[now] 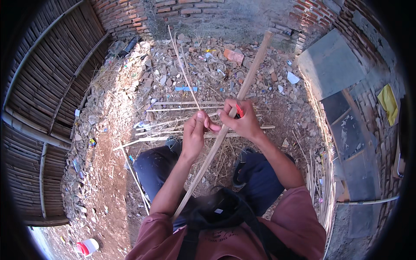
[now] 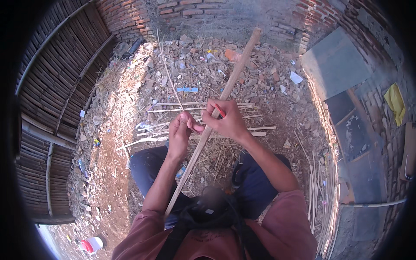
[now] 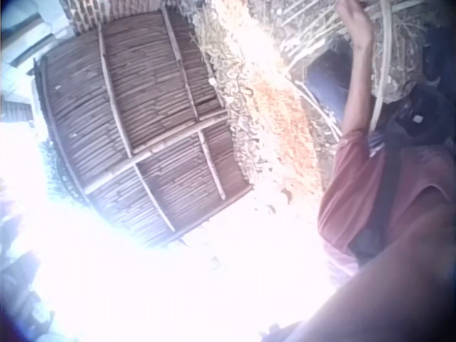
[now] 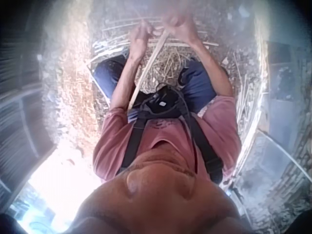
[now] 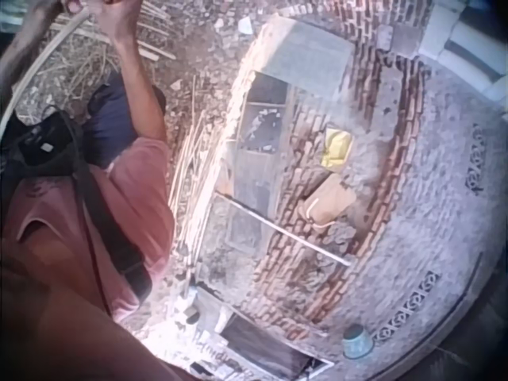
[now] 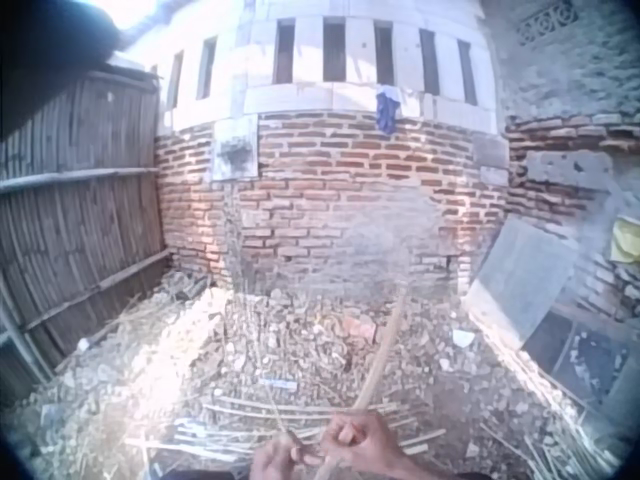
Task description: The person shaves and tapers the end of a thin wood strip with a utility knife while sitting on the ground.
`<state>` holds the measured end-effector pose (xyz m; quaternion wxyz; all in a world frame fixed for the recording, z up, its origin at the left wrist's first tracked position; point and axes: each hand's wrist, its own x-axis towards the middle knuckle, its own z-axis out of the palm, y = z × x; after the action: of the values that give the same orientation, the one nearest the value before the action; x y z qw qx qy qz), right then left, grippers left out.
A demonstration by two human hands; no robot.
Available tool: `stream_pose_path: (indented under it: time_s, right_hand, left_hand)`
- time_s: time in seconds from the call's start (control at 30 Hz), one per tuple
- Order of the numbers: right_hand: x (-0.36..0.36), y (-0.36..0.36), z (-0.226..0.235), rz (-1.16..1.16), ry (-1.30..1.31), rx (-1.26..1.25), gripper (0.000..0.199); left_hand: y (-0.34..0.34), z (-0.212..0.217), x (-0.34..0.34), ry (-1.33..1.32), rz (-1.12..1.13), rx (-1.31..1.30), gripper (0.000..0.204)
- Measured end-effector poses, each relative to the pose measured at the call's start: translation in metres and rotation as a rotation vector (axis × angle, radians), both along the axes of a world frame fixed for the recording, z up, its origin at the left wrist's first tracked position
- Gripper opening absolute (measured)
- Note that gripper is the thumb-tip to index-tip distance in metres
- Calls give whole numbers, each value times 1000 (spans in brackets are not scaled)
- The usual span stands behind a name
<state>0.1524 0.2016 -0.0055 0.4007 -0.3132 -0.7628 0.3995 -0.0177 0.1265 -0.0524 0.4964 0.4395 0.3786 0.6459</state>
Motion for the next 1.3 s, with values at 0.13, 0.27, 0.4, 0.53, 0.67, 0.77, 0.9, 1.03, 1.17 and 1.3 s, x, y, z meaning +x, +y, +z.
stream_pose_path:
  time_s: [0.13, 0.27, 0.4, 0.53, 0.67, 0.77, 0.9, 1.03, 1.17, 1.3]
  right_hand:
    - [-5, -7, -4, 23, -12, 17, 24]
    - [-4, 1, -9, -16, -32, -22, 24]
    - [-6, -2, -4, -35, -18, 37, 24]
    - [-8, -6, -2, -36, -12, 75, 23]
    - [-3, -16, -3, -12, -25, 107, 25]
    - [1, -9, -9, -51, 0, 101, 26]
    - [3, -9, -1, -86, 22, 28, 28]
    - [6, -10, 5, -110, 7, 49, 31]
    - [5, 1, 3, -140, 52, 103, 32]
    - [16, 28, 1, -227, 147, 183, 34]
  left_hand:
    - [3, 1, -8, -9, -135, -54, 45]
    - [5, 6, -4, 14, -38, -44, 43]
    - [1, 9, -8, -57, -32, -26, 43]
    - [1, 6, -3, -50, 52, -19, 43]
    - [8, 8, -47, -364, 80, 11, 40]
    - [9, 23, -43, -191, 248, 15, 39]
    - [13, 7, -53, 43, 143, -138, 41]
    - [16, -9, -55, 275, 57, -207, 41]
    - [12, -41, -67, 698, 58, -302, 80]
    - [-16, 8, -62, 822, -467, -573, 88]
